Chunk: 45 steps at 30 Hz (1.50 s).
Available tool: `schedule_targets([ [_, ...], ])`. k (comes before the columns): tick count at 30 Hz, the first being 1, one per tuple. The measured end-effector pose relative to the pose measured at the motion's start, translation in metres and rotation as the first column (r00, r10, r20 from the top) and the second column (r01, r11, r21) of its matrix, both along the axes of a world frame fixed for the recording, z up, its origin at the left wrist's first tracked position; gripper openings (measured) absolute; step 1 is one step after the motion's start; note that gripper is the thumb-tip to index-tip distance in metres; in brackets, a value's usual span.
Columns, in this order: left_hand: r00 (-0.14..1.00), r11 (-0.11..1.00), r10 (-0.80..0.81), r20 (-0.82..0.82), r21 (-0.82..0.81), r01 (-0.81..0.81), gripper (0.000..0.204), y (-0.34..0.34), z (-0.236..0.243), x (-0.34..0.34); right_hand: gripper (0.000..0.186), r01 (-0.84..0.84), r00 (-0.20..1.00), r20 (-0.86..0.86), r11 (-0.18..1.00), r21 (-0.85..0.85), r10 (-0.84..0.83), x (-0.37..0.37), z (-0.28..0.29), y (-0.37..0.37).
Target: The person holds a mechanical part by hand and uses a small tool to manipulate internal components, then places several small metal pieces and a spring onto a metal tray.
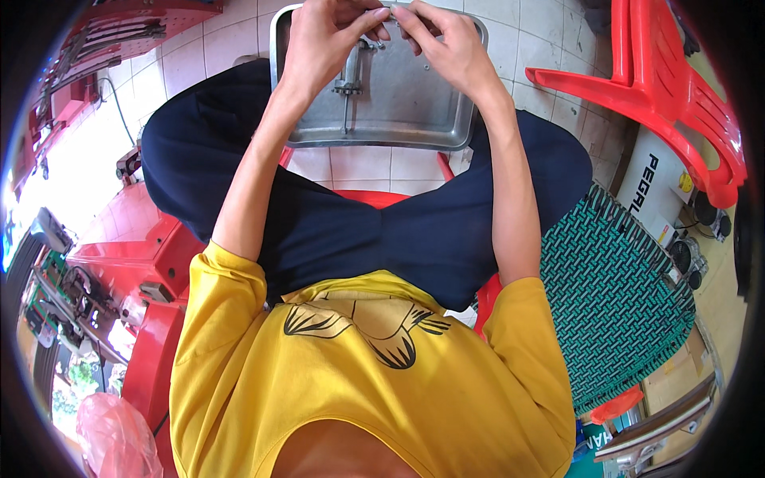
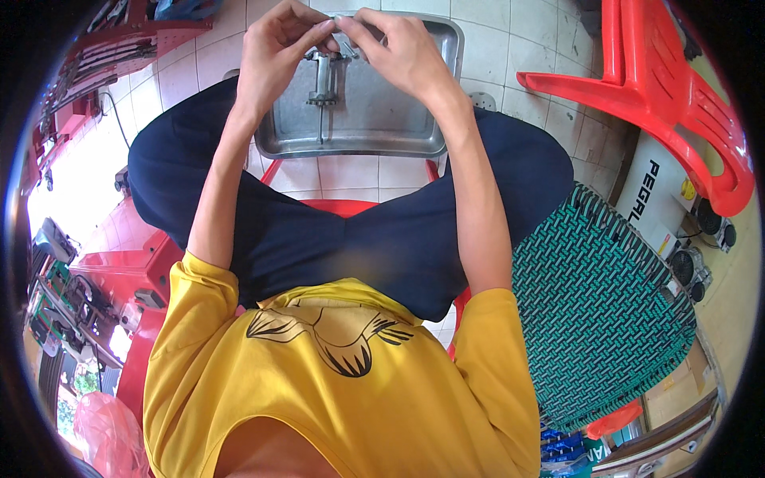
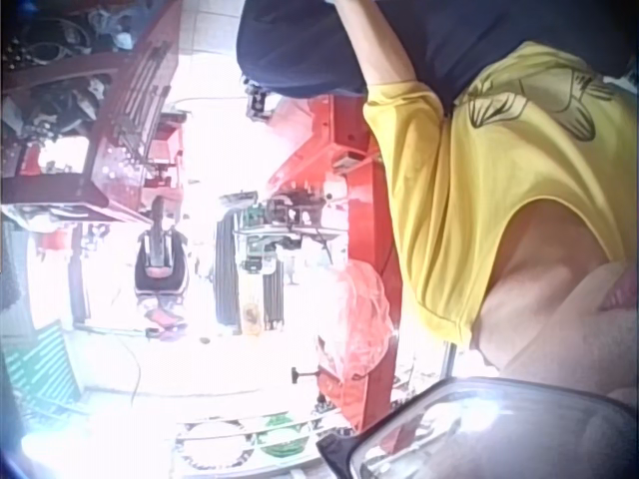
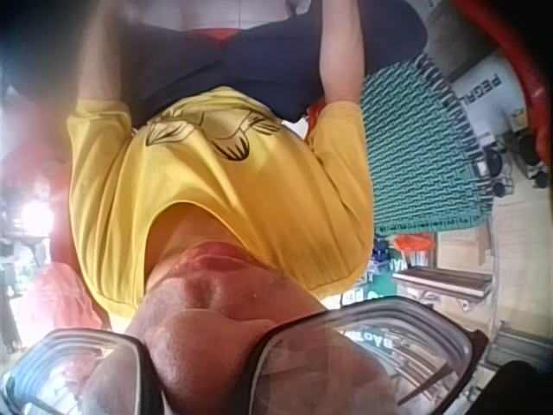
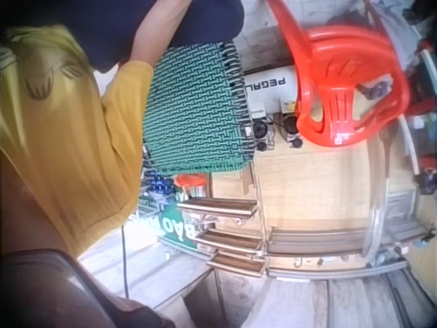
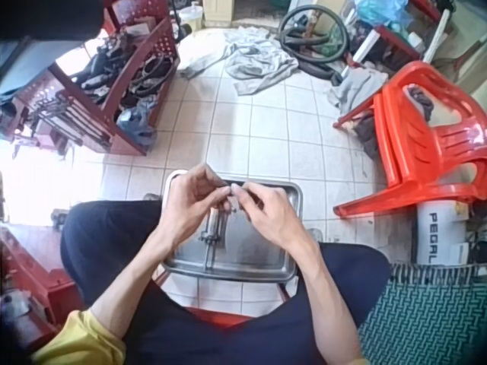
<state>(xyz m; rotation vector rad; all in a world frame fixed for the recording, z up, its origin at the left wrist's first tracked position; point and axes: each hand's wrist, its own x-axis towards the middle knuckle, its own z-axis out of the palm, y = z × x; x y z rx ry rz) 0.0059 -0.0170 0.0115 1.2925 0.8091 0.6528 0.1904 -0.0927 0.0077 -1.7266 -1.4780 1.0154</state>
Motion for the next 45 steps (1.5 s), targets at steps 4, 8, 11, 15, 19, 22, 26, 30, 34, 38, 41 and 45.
schedule_targets([
  [4, 0.999, 0.999, 0.029, 0.031, 0.023, -0.030, 0.010, 0.002, 0.001, 0.000, 0.026, 0.069, 0.992, -0.106, 0.997, 0.044, -0.064, -0.008, 0.018, 0.001],
  [8, 0.999, 0.999, 0.026, 0.019, 0.045, -0.027, 0.011, 0.001, 0.004, 0.001, 0.027, 0.096, 0.993, -0.070, 0.994, 0.056, -0.092, -0.007, 0.019, 0.001],
  [11, 0.998, 0.993, 0.026, -0.061, 0.114, -0.019, 0.012, 0.000, 0.005, 0.001, 0.027, 0.071, 0.997, -0.002, 0.997, 0.040, -0.071, -0.008, 0.022, 0.001],
  [15, 0.998, 0.992, 0.043, -0.046, 0.119, -0.037, 0.013, -0.001, 0.004, 0.001, 0.029, 0.066, 0.998, -0.017, 0.996, 0.060, -0.065, -0.007, 0.022, 0.001],
  [19, 0.996, 0.994, 0.035, -0.079, 0.105, -0.027, 0.014, -0.003, 0.009, 0.001, 0.028, 0.065, 0.998, -0.006, 0.995, 0.075, -0.064, -0.006, 0.022, 0.001],
  [22, 0.998, 0.997, 0.027, -0.056, 0.070, -0.023, 0.014, -0.003, 0.012, 0.002, 0.032, 0.031, 0.999, 0.014, 0.990, 0.134, -0.034, -0.001, 0.012, -0.001],
  [26, 0.994, 0.992, 0.019, -0.110, 0.123, -0.005, 0.016, -0.003, 0.011, 0.001, 0.035, 0.026, 0.998, -0.056, 0.990, 0.139, -0.018, -0.001, -0.002, -0.003],
  [30, 0.988, 0.978, 0.010, -0.151, 0.207, 0.022, 0.018, -0.002, 0.009, -0.001, 0.030, 0.021, 1.000, -0.003, 0.994, 0.104, -0.021, -0.003, 0.006, -0.003],
  [34, 0.985, 0.971, 0.001, -0.171, 0.236, 0.040, 0.019, -0.001, 0.010, -0.001, 0.021, 0.092, 0.996, -0.031, 0.989, 0.116, -0.089, -0.006, 0.015, -0.002],
  [38, 0.989, 0.989, 0.007, -0.145, 0.147, 0.015, 0.020, -0.004, 0.013, 0.002, 0.017, 0.099, 0.995, -0.033, 0.970, 0.221, -0.094, -0.005, 0.016, -0.003],
  [41, 0.995, 0.995, -0.001, -0.103, 0.102, 0.012, 0.020, -0.005, 0.008, 0.002, 0.017, 0.084, 0.996, 0.014, 0.977, 0.196, -0.089, -0.002, 0.018, -0.003],
  [45, 0.994, 0.991, -0.007, -0.105, 0.130, 0.020, 0.021, -0.006, 0.009, 0.003, 0.025, 0.029, 0.993, 0.110, 0.983, 0.179, -0.049, 0.000, 0.017, -0.003],
])
